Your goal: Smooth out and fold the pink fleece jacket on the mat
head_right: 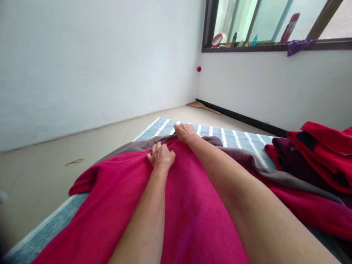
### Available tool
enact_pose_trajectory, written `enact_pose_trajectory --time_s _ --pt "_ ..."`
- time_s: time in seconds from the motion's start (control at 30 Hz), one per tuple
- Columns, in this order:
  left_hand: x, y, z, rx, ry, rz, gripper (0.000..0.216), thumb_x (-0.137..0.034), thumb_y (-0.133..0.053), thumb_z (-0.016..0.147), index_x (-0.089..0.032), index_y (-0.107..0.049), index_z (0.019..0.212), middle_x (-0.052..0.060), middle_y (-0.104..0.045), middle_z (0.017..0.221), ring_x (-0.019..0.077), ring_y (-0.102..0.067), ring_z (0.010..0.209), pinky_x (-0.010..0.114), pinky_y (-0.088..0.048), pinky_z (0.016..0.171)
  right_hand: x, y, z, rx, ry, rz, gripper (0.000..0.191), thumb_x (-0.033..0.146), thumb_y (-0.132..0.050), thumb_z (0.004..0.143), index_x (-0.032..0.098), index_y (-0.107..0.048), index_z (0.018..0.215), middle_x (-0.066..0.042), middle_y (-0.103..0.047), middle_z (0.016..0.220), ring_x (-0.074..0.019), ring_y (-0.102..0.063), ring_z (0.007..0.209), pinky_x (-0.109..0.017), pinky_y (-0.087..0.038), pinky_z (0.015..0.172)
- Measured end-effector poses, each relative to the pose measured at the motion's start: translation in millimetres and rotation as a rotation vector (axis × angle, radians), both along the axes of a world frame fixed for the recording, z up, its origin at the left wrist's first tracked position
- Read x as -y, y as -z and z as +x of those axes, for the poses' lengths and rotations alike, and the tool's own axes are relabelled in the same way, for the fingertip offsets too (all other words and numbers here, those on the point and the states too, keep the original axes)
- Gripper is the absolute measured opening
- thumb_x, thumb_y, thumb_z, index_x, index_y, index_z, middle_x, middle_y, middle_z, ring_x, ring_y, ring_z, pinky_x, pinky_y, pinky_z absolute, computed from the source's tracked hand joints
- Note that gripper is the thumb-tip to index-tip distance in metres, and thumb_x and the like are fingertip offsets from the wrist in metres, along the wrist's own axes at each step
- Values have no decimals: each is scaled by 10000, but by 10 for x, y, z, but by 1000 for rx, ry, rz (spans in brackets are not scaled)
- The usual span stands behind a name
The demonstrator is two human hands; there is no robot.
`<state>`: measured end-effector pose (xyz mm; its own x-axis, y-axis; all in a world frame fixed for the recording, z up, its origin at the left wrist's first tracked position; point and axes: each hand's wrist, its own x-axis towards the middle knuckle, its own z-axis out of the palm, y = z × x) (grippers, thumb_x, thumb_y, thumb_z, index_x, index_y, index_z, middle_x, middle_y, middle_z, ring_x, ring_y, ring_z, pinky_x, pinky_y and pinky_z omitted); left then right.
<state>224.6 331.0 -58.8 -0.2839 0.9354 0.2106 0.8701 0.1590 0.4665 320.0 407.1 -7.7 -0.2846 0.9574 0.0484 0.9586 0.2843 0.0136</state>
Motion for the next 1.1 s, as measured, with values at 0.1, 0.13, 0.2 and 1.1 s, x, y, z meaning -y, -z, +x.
enact_pose_trajectory --time_s 0.1,0.13,0.2,1.1 --pt "-29 16 -11 -22 -11 -68 386 -265 -526 806 -197 -645 1167 134 -427 1484 325 -319 1391 534 -328 1054 127 -124 29 12 -42 35 351 246 -481 906 206 -553 1247 -137 -653 1156 -284 -621 1054 -345 -469 811" --pt "-36 17 -10 -17 -15 -79 411 -273 -529 803 -168 -634 1187 149 -404 1498 329 -298 1402 533 -315 1063 176 -177 90 8 -49 39 367 302 -507 897 202 -560 1246 -136 -654 1155 -289 -621 1049 -344 -471 805" --pt "-43 14 0 -12 -20 -83 445 -281 -530 797 -119 -624 1202 176 -384 1504 335 -274 1412 530 -296 1076 266 -287 297 -25 -51 25 482 444 -569 854 195 -564 1267 -133 -653 1165 -290 -616 1046 -332 -473 799" --pt "-144 146 -31 -192 93 -30 440 -322 -502 863 -144 -597 1254 146 -439 1476 266 -348 1388 495 -262 1113 695 136 1137 -128 439 143 456 507 -456 917 176 -519 1224 -163 -613 1168 -309 -570 1077 -403 -408 865"
